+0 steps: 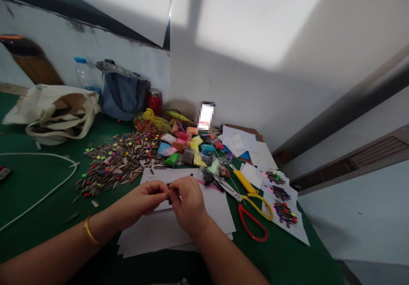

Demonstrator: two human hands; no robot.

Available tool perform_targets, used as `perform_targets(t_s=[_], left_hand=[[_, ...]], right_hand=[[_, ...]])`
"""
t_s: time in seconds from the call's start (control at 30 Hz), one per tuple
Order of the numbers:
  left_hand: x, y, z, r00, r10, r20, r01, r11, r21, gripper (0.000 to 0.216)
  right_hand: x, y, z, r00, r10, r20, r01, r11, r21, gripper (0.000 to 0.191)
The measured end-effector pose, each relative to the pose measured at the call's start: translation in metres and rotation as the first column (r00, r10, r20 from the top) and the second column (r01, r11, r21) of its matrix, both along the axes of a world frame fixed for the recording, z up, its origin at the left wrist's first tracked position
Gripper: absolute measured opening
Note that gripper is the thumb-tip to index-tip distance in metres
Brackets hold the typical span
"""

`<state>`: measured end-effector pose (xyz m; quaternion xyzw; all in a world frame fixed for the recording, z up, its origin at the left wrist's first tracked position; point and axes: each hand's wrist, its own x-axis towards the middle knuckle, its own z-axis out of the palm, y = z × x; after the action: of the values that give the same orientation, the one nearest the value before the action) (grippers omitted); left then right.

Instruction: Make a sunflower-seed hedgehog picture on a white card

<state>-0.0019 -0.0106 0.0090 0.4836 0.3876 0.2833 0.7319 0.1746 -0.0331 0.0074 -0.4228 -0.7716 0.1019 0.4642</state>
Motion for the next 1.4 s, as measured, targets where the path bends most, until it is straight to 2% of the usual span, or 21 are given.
perform_targets(t_s=[0.1, 0.23, 0.33, 0.47, 0.6, 0.7, 0.8, 0.97, 1.03, 1.1, 1.2, 1.3, 1.4], left_hand=[[0.0, 0.001, 0.002, 0.997, 0.074, 0.011, -0.074, 0.997, -0.01, 0.032], [-0.001, 0.003, 0.003, 0.991, 0.127, -0.031, -0.127, 0.992, 0.015, 0.03], [-0.002, 0.005, 0.004, 0.987, 0.131, -0.098, -0.117, 0.984, 0.132, 0.026], [-0.004, 0.008, 0.005, 0.975, 0.145, -0.166, -0.089, 0.948, 0.307, 0.022], [-0.004, 0.01, 0.005, 0.945, 0.228, -0.234, -0.124, 0.913, 0.389, 0.024], [-0.003, 0.01, 0.007, 0.947, 0.21, -0.243, -0.093, 0.903, 0.418, 0.024], [-0.003, 0.01, 0.007, 0.964, 0.17, -0.206, -0.085, 0.925, 0.37, 0.027], [-0.003, 0.008, 0.001, 0.987, 0.118, -0.107, -0.109, 0.99, 0.091, 0.033], [-0.002, 0.008, 0.0, 0.991, 0.101, -0.091, -0.096, 0.994, 0.053, 0.035], [-0.003, 0.009, 0.001, 0.986, 0.112, -0.12, -0.097, 0.987, 0.125, 0.034], [-0.007, 0.015, 0.002, 0.95, 0.199, -0.241, -0.103, 0.927, 0.361, 0.027], [-0.016, 0.023, -0.002, 0.842, 0.288, -0.456, 0.005, 0.841, 0.541, 0.031], [-0.024, 0.027, -0.007, 0.748, 0.311, -0.586, 0.14, 0.79, 0.597, 0.047]], right_hand=[[0.001, 0.001, 0.0, 1.0, 0.012, 0.014, -0.012, 1.0, 0.0, 0.018], [0.001, 0.002, 0.001, 0.998, 0.026, 0.063, -0.026, 1.0, 0.003, 0.013], [0.002, 0.004, 0.0, 0.997, 0.026, 0.07, -0.028, 0.999, 0.033, 0.009], [0.006, 0.007, -0.001, 0.991, 0.026, 0.133, -0.033, 0.998, 0.053, 0.014], [0.008, 0.009, -0.001, 0.98, 0.03, 0.198, -0.034, 0.999, 0.015, 0.015], [0.009, 0.011, -0.002, 0.978, 0.044, 0.204, -0.044, 0.999, -0.007, 0.014], [0.012, 0.012, -0.003, 0.988, 0.038, 0.15, -0.033, 0.999, -0.034, 0.012], [0.014, 0.013, -0.006, 0.998, 0.055, 0.033, -0.053, 0.997, -0.063, 0.01], [0.016, 0.015, -0.006, 0.998, 0.065, -0.011, -0.065, 0.994, -0.088, 0.01], [0.022, 0.018, -0.005, 0.998, 0.052, -0.029, -0.055, 0.992, -0.111, 0.01], [0.037, 0.024, -0.002, 1.0, 0.003, 0.025, 0.001, 0.985, -0.172, 0.007], [0.055, 0.03, 0.004, 0.982, 0.024, 0.189, 0.032, 0.956, -0.292, 0.007], [0.063, 0.032, 0.006, 0.937, 0.094, 0.336, 0.042, 0.925, -0.377, 0.009]])
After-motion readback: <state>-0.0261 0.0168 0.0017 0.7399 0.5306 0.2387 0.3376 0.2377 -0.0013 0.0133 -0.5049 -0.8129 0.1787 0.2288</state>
